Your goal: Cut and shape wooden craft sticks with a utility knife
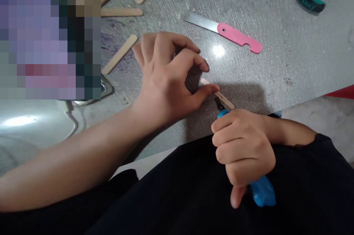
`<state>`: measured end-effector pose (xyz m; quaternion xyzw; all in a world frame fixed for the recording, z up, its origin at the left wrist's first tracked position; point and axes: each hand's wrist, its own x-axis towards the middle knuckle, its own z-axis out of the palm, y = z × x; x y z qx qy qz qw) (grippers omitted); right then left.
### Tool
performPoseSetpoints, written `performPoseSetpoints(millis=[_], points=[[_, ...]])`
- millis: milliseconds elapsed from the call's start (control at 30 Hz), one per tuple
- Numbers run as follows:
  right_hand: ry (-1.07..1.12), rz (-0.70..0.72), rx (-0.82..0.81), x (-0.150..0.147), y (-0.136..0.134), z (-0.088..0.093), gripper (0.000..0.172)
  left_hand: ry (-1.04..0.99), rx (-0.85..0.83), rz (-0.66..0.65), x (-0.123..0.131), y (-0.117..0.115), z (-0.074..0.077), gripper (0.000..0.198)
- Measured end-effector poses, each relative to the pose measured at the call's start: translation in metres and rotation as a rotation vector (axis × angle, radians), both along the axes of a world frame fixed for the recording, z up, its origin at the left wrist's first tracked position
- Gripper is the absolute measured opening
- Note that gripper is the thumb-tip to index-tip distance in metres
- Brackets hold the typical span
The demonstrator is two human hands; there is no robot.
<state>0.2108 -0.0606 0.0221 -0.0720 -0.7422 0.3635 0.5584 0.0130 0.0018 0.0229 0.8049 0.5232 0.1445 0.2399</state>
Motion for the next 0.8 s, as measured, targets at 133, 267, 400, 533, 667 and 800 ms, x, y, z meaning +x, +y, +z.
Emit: performPoseSetpoints(millis=[133,267,400,533,667,800], points=[[0.039,-0.012,-0.025,-0.0011,-0.0016,-0.0014,0.081,0.020,0.019,-0.005,-0.0004,-0.0009,-0.0011,0.028],[0.048,-0.014,-0.018,-0.0001,-0.0020,-0.0019,0.082,0.018,0.079,-0.009,-0.0003,-0.0022,-0.0021,0.026],[0.046,-0.018,-0.014,-0.0003,-0.0024,-0.0022,0.083,0.020,0.075,-0.008,-0.0001,-0.0030,-0.0011,0.025],[0.032,-0.005,-0.014,-0.0001,-0.0030,-0.0017,0.084,0.011,0.045,0.007,0.0001,-0.0032,0.0007,0.022],[0.038,-0.017,-0.085,0.0014,-0.0010,0.0003,0.082,0.027,0.010,0.014,-0.0006,-0.0027,0.0019,0.022],[0.008,0.020,-0.083,0.0016,0.0041,0.0024,0.079,0.022,0.064,0.011,-0.0013,-0.0032,0.0009,0.024]])
